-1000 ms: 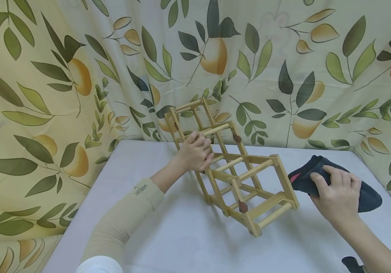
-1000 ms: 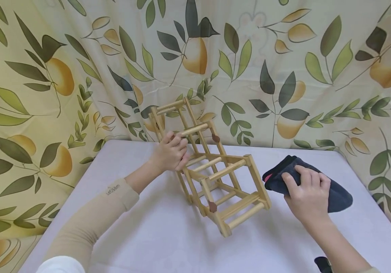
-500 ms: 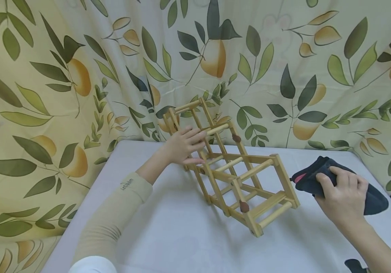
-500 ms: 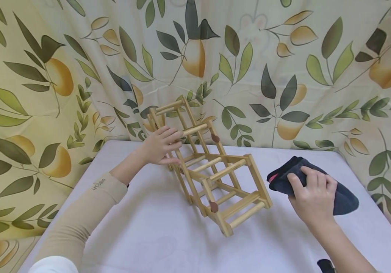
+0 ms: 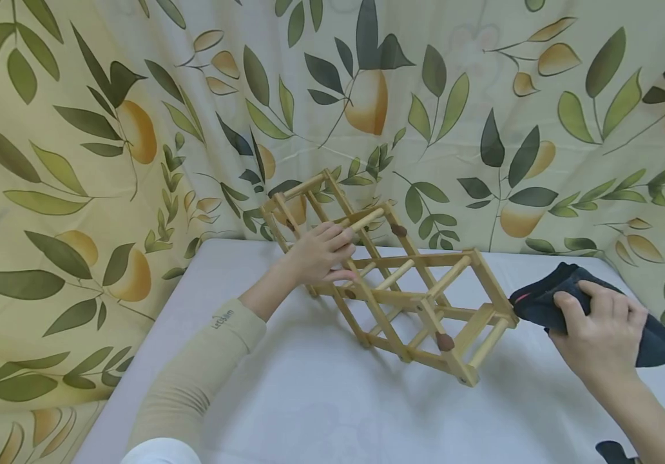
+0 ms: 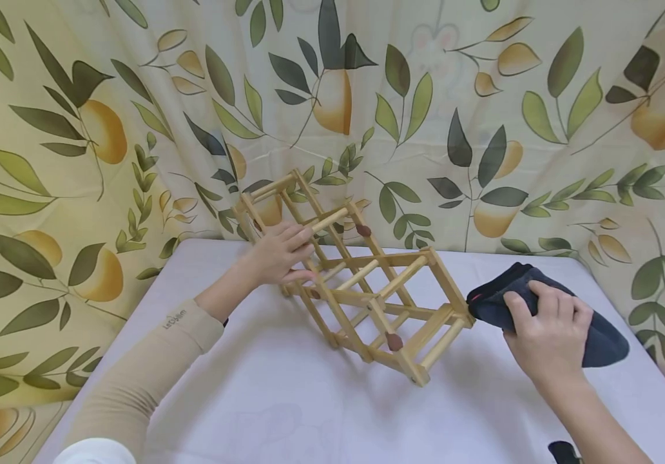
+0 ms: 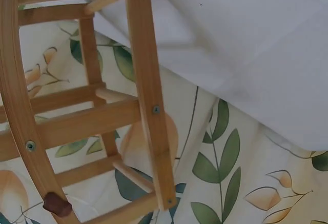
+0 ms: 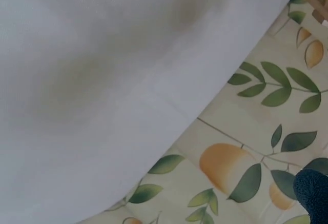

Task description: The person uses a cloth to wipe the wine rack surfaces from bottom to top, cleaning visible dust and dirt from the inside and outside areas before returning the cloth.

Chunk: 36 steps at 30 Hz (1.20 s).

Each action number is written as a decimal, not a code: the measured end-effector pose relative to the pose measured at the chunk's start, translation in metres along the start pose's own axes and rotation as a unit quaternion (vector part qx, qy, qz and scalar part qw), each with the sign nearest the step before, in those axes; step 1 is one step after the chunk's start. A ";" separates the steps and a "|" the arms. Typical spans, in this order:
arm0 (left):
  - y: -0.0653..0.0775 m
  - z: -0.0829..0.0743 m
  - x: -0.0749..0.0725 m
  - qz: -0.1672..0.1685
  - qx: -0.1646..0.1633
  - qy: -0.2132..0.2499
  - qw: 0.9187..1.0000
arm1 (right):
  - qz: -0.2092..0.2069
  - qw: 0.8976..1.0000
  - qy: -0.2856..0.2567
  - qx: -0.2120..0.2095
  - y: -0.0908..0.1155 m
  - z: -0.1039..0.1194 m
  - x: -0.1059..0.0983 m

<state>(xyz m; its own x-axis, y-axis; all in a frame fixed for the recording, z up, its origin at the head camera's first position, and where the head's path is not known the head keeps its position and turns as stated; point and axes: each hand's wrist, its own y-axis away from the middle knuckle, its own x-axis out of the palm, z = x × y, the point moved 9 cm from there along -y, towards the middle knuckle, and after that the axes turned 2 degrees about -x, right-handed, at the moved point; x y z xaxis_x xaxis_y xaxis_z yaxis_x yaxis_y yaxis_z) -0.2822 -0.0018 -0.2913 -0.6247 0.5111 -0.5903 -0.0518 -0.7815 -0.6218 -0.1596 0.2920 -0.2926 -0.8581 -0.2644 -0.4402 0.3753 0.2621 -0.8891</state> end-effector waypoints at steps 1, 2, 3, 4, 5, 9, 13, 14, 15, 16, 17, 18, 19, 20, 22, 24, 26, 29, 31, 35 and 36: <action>0.000 -0.001 0.000 -0.002 0.000 -0.003 1.000 | 0.002 1.000 -0.002 0.002 0.000 -0.001 -0.001; -0.001 -0.001 0.000 -0.003 -0.001 -0.004 1.000 | 0.002 1.000 -0.003 0.004 0.000 -0.001 -0.001; -0.001 -0.002 0.000 -0.004 -0.002 -0.007 1.000 | 0.005 1.000 -0.004 0.004 -0.001 -0.002 -0.001; -0.001 -0.003 0.000 -0.006 -0.002 -0.011 1.000 | 0.008 1.000 -0.005 0.005 -0.001 -0.002 -0.001; -0.002 -0.003 0.000 -0.006 -0.003 -0.016 1.000 | 0.007 1.000 -0.004 0.004 -0.001 -0.002 -0.001; -0.005 -0.006 -0.001 -0.001 -0.011 -0.029 1.000 | 0.017 1.000 0.004 0.005 -0.002 -0.003 -0.001; -0.008 -0.008 0.000 0.014 -0.025 -0.055 0.998 | 0.016 1.000 0.017 0.010 -0.003 -0.006 -0.003; -0.009 -0.009 0.001 0.017 -0.029 -0.064 0.997 | 0.016 1.000 0.019 0.011 -0.004 -0.006 -0.004; -0.010 -0.009 0.001 0.020 -0.032 -0.074 0.997 | 0.016 1.000 0.021 0.012 -0.004 -0.007 -0.004; -0.011 -0.010 0.002 0.022 -0.036 -0.082 0.996 | 0.014 1.000 0.022 0.014 -0.005 -0.008 -0.005; -0.012 -0.010 0.002 0.023 -0.040 -0.090 0.995 | 0.009 1.000 0.025 0.014 -0.005 -0.008 -0.005; -0.013 -0.011 0.002 0.024 -0.045 -0.098 0.994 | 0.006 1.000 0.025 0.017 -0.005 -0.009 -0.006; -0.014 -0.011 0.002 0.025 -0.049 -0.104 0.993 | 0.002 0.999 0.026 0.019 -0.006 -0.009 -0.007; -0.015 -0.012 0.002 0.026 -0.053 -0.108 0.992 | 0.000 0.999 0.027 0.021 -0.006 -0.010 -0.008; -0.017 -0.013 0.002 0.032 -0.062 -0.119 0.990 | -0.010 0.999 0.031 0.025 -0.007 -0.010 -0.009; -0.020 -0.015 0.002 0.041 -0.072 -0.132 0.988 | -0.012 0.999 0.030 0.027 -0.007 -0.010 -0.010; -0.021 -0.015 0.003 0.052 -0.083 -0.143 0.985 | -0.012 0.999 0.028 0.026 -0.007 -0.010 -0.010; -0.024 -0.016 0.005 0.061 -0.100 -0.155 0.981 | -0.011 0.999 0.022 0.023 -0.007 -0.008 -0.010; -0.026 -0.017 0.006 0.067 -0.109 -0.161 0.979 | -0.015 1.000 0.017 0.022 -0.007 -0.007 -0.010; -0.030 -0.018 0.010 0.085 -0.125 -0.174 0.973 | -0.019 1.000 0.008 0.021 -0.006 -0.005 -0.009; -0.031 -0.019 0.010 0.090 -0.128 -0.177 0.972 | -0.025 0.999 0.007 0.021 -0.006 -0.004 -0.010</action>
<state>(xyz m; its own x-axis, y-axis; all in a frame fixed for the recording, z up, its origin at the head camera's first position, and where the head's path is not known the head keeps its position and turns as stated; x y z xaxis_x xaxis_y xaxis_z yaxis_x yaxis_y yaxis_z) -0.2726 0.0340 -0.2881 -0.8367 0.1833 -0.5161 0.2514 -0.7088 -0.6592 -0.1550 0.2970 -0.2825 -0.8811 -0.2635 -0.3926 0.3451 0.2095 -0.9149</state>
